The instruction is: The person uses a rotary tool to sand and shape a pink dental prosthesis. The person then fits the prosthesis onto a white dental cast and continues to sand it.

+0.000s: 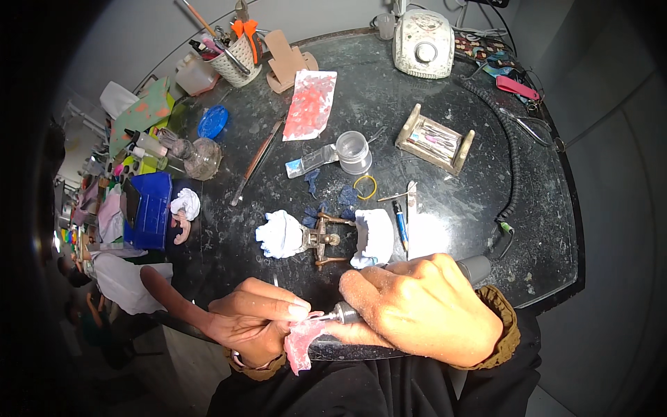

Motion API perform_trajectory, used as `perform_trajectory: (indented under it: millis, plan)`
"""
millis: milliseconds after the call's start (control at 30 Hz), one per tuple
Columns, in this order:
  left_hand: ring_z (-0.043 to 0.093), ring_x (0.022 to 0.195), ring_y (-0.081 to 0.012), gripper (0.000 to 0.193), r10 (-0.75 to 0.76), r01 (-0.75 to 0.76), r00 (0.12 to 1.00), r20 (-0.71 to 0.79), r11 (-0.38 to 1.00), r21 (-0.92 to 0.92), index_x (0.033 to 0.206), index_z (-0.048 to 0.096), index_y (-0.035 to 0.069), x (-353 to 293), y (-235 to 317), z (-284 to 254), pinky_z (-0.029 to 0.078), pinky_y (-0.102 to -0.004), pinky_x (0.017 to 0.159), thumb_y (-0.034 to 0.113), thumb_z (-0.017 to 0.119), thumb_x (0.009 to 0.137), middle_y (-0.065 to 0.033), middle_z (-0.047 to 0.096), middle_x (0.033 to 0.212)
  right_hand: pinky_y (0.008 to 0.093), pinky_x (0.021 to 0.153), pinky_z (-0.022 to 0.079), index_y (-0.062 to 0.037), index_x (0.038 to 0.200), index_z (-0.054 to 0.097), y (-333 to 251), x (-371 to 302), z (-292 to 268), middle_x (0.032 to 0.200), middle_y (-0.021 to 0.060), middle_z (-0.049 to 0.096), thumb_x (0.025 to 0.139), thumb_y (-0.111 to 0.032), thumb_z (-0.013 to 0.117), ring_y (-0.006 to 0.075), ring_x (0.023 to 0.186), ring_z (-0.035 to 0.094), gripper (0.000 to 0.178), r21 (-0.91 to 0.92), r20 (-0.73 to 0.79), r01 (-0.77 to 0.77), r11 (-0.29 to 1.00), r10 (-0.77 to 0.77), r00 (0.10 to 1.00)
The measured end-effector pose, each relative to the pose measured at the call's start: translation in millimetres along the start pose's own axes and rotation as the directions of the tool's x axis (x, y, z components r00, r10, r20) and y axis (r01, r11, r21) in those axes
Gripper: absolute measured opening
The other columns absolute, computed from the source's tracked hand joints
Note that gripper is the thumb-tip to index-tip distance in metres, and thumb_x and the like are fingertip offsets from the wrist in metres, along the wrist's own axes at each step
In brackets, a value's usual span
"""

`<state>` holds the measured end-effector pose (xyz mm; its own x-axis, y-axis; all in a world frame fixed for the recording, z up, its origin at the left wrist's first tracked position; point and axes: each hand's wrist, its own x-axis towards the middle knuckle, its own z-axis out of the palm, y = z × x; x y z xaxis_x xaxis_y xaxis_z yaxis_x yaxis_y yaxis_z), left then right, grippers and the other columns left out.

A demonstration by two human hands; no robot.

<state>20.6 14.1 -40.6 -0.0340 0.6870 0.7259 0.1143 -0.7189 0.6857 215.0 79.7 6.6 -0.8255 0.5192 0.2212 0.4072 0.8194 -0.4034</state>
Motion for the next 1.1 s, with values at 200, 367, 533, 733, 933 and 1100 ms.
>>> perform_trajectory:
  millis: [200, 367, 533, 733, 933, 1100]
  plan:
    - [0.064, 0.065, -0.0249, 0.123, -0.002, 0.001, 0.999, -0.045, 1.0, -0.025, 0.134, -0.038, 0.019, -3.2, -0.5, 3.8, 0.057, -0.0331, 0.057, -0.013, 0.065, 0.074, -0.0201, 0.064, 0.084, 0.0316, 0.039, 0.038, -0.0062, 0.071, 0.047, -0.3, -0.6, -1.0, 0.055, 0.0037, 0.05, 0.081, -0.049, 0.061, 0.0212, 0.044, 0.055, 0.046, 0.006, 0.006, -0.009, 1.0, 0.009, 1.0]
    - [0.064, 0.065, -0.0247, 0.123, -0.029, 0.029, 0.999, -0.026, 0.999, 0.016, 0.133, -0.038, 0.019, -1.3, 4.1, 1.6, 0.058, -0.0333, 0.057, -0.012, 0.066, 0.075, -0.0189, 0.065, 0.084, 0.0333, 0.041, 0.04, -0.0077, 0.074, 0.053, -1.2, -2.4, -2.4, 0.055, 0.0045, 0.049, 0.076, -0.049, 0.067, 0.0239, 0.046, 0.054, 0.044, 0.035, 0.066, -0.042, 0.999, 0.039, 0.997]
    - [0.064, 0.065, -0.0246, 0.123, -0.009, 0.007, 0.997, -0.072, 1.0, -0.022, 0.134, -0.038, 0.02, -0.4, 0.2, 6.7, 0.058, -0.0332, 0.056, -0.012, 0.066, 0.075, -0.0181, 0.064, 0.085, 0.0332, 0.041, 0.039, -0.0076, 0.073, 0.053, -0.7, -3.5, -2.5, 0.053, 0.0045, 0.049, 0.075, -0.05, 0.067, 0.0242, 0.045, 0.053, 0.045, 0.012, 0.051, -0.068, 0.998, 0.067, 0.996]
    - [0.064, 0.065, -0.0247, 0.122, 0.023, -0.027, 0.999, -0.035, 0.995, -0.098, 0.134, -0.037, 0.025, -1.2, -1.9, 3.6, 0.058, -0.0344, 0.052, -0.014, 0.063, 0.076, -0.0204, 0.063, 0.087, 0.0328, 0.041, 0.039, -0.0074, 0.073, 0.053, 0.0, -2.9, -1.1, 0.052, 0.0049, 0.049, 0.076, -0.051, 0.067, 0.025, 0.044, 0.053, 0.045, 0.025, 0.04, -0.027, 0.999, 0.026, 0.999]
    - [0.063, 0.065, -0.0251, 0.12, 0.023, -0.025, 1.0, -0.016, 0.994, -0.104, 0.134, -0.037, 0.025, -1.9, -2.0, 2.5, 0.058, -0.0351, 0.052, -0.015, 0.061, 0.077, -0.0217, 0.062, 0.088, 0.0332, 0.04, 0.038, -0.0073, 0.072, 0.053, 0.0, -3.1, -0.6, 0.051, 0.0047, 0.048, 0.076, -0.049, 0.067, 0.0247, 0.043, 0.052, 0.044, 0.033, 0.037, -0.028, 0.999, 0.027, 0.999]
    - [0.063, 0.065, -0.0248, 0.121, -0.045, 0.045, 0.999, 0.007, 0.994, -0.095, 0.133, -0.039, 0.026, -2.2, 3.0, 3.4, 0.058, -0.0353, 0.051, -0.015, 0.06, 0.077, -0.0223, 0.062, 0.088, 0.0334, 0.04, 0.039, -0.0075, 0.072, 0.053, -1.6, -2.4, -3.1, 0.051, 0.0051, 0.049, 0.076, -0.049, 0.067, 0.0257, 0.044, 0.053, 0.044, 0.038, 0.055, -0.056, 0.998, 0.054, 0.997]
